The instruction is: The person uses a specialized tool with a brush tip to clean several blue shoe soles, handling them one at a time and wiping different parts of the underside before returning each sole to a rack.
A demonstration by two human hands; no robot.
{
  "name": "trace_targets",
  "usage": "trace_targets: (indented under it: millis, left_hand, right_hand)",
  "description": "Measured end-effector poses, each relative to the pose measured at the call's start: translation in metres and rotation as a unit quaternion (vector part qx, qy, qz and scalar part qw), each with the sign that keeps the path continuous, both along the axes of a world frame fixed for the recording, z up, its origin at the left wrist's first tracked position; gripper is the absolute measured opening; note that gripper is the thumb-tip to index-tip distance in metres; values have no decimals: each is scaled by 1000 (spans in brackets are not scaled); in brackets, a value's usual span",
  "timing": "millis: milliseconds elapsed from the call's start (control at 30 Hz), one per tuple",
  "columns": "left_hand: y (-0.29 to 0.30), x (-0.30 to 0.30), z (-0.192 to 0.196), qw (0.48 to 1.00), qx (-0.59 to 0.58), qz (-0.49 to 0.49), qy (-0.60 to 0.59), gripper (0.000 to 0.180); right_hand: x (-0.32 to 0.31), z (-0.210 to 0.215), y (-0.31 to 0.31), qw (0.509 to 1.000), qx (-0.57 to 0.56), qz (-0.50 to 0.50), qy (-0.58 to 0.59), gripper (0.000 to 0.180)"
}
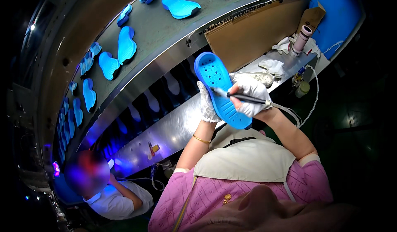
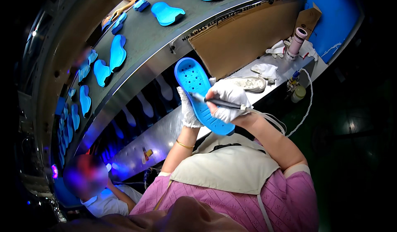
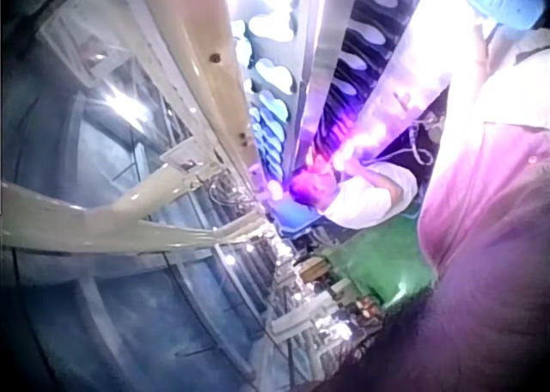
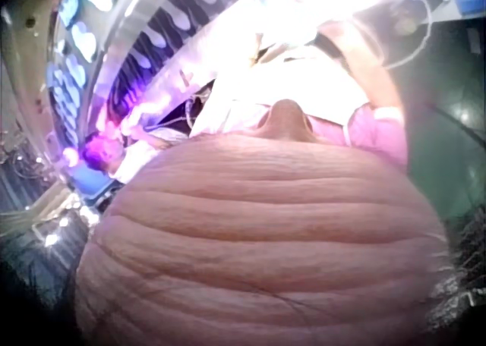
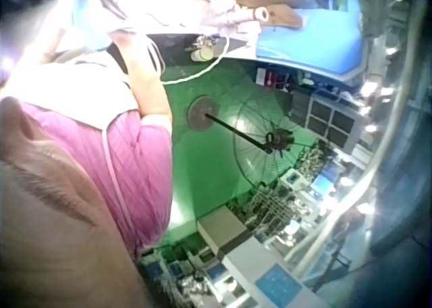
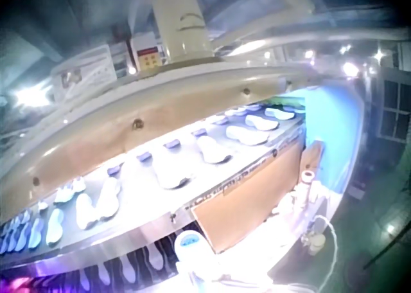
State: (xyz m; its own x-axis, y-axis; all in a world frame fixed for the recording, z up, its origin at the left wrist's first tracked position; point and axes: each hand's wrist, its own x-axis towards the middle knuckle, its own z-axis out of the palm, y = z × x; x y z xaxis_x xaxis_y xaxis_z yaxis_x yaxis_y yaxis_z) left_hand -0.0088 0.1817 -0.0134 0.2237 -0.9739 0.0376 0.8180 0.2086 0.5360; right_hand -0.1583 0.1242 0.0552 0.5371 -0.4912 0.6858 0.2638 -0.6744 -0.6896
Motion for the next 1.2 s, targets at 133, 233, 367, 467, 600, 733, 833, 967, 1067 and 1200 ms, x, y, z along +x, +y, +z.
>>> trace_targets:
  millis: [133, 233, 367, 467, 600, 733, 833, 967, 1067, 1200]
  left_hand:
    - [-6, 8, 5, 1000, -15, 0, 12, 93]
    - [-2, 12, 17, 999, -31, 33, 28, 89]
    - [-2, 17, 30, 998, -36, 40, 29, 86]
    - [-3, 28, 27, 996, -67, -7, 62, 86]
    - [2, 24, 38, 992, -89, 22, 90, 91]
    - [16, -8, 51, 991, -101, -9, 88, 95]
    - [19, -13, 57, 996, -76, 27, 26, 93]
    - [11, 2, 58, 995, -103, -5, 12, 90]
    - [16, 2, 62, 993, -120, 3, 5, 93]
    - [17, 1, 63, 992, -120, 44, -16, 92]
  right_hand:
    - [2, 5, 3, 996, -82, 13, 12, 18]
    - [-3, 2, 9, 996, -21, 68, 53, 17]
    - [-4, 1, 11, 998, 8, 4, 61, 16]
    - [-4, 1, 18, 994, -27, 72, 76, 15]
    - [-7, 1, 0, 976, 166, 93, 109, 10]
    - [-9, 11, -16, 956, 263, 127, 32, 8]
    - [-8, 16, -5, 956, 264, 130, 11, 11]
    - [-6, 14, 30, 976, 148, 141, 73, 14]
    - [-7, 5, 19, 939, 304, 151, 50, 12]
    - [-3, -4, 27, 989, 106, 101, -18, 14]
